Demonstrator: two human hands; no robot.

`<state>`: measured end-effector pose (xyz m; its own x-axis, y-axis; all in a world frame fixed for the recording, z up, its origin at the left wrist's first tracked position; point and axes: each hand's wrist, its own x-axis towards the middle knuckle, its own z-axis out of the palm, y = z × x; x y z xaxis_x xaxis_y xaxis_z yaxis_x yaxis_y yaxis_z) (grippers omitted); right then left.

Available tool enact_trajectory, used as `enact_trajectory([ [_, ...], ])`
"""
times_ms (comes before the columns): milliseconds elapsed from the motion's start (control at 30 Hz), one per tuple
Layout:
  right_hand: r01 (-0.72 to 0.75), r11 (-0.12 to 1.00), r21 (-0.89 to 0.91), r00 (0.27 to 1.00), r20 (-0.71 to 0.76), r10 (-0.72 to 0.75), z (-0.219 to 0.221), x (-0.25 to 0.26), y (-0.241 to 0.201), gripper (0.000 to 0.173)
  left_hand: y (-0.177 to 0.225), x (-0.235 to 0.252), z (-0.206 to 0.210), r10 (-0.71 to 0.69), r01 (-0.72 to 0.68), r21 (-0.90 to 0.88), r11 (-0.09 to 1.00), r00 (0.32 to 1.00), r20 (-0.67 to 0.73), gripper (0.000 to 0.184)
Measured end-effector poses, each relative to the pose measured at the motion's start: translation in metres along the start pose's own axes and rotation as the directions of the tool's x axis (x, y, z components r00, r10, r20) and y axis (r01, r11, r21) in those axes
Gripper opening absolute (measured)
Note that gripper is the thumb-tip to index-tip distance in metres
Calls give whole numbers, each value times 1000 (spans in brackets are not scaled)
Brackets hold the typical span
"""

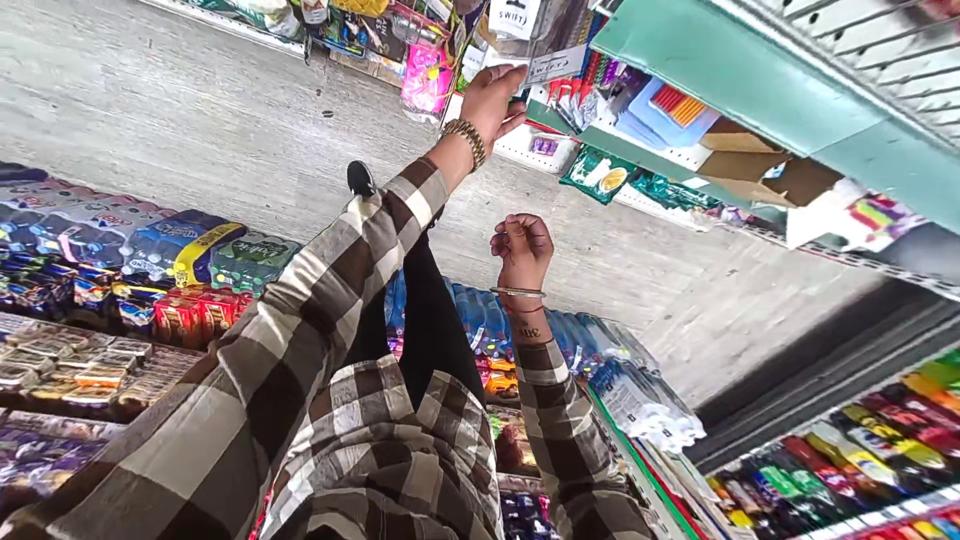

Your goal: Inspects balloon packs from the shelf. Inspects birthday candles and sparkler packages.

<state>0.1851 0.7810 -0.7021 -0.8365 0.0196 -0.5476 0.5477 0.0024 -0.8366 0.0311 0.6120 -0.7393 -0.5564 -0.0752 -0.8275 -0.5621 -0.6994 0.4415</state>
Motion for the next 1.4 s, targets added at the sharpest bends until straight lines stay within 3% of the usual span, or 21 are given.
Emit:
enact_trajectory([
  [167,0,1000,10,1000,4,0,-14,-13,-2,6,-8,15,19,-63,60,-87,994,997,-39,46],
  [267,-2,1000,25,1000,10,2,-18,-14,-2,6,-7,20,19,-32,31,-139,990,999,-12,40],
  [400,4,1000,31,1000,5,-4,-24,-15,-7,6,-6,9,12,51,-48,-69,996,998,39,38],
  [600,15,1000,-13,1000,-21,-16,-42,-19,-20,6,-8,-33,-19,186,-199,86,976,973,137,36],
  [800,37,998,-52,999,-17,-38,-55,-34,-43,6,14,-96,-72,277,-343,279,897,928,249,31],
  [1000,35,995,-95,999,-27,-38,-55,-62,-72,6,55,-172,-131,171,-356,442,823,898,404,26],
  [1200,27,1000,-5,998,-60,-28,-53,-83,-109,64,111,-241,-150,8,-354,554,754,847,531,24],
  [1300,96,991,90,993,-79,-89,-55,-84,-128,71,141,-263,-136,-24,-397,590,703,816,577,25],
  [1400,110,992,59,992,-65,-106,-59,-90,-143,63,170,-278,-114,-46,-449,599,664,774,631,24],
])
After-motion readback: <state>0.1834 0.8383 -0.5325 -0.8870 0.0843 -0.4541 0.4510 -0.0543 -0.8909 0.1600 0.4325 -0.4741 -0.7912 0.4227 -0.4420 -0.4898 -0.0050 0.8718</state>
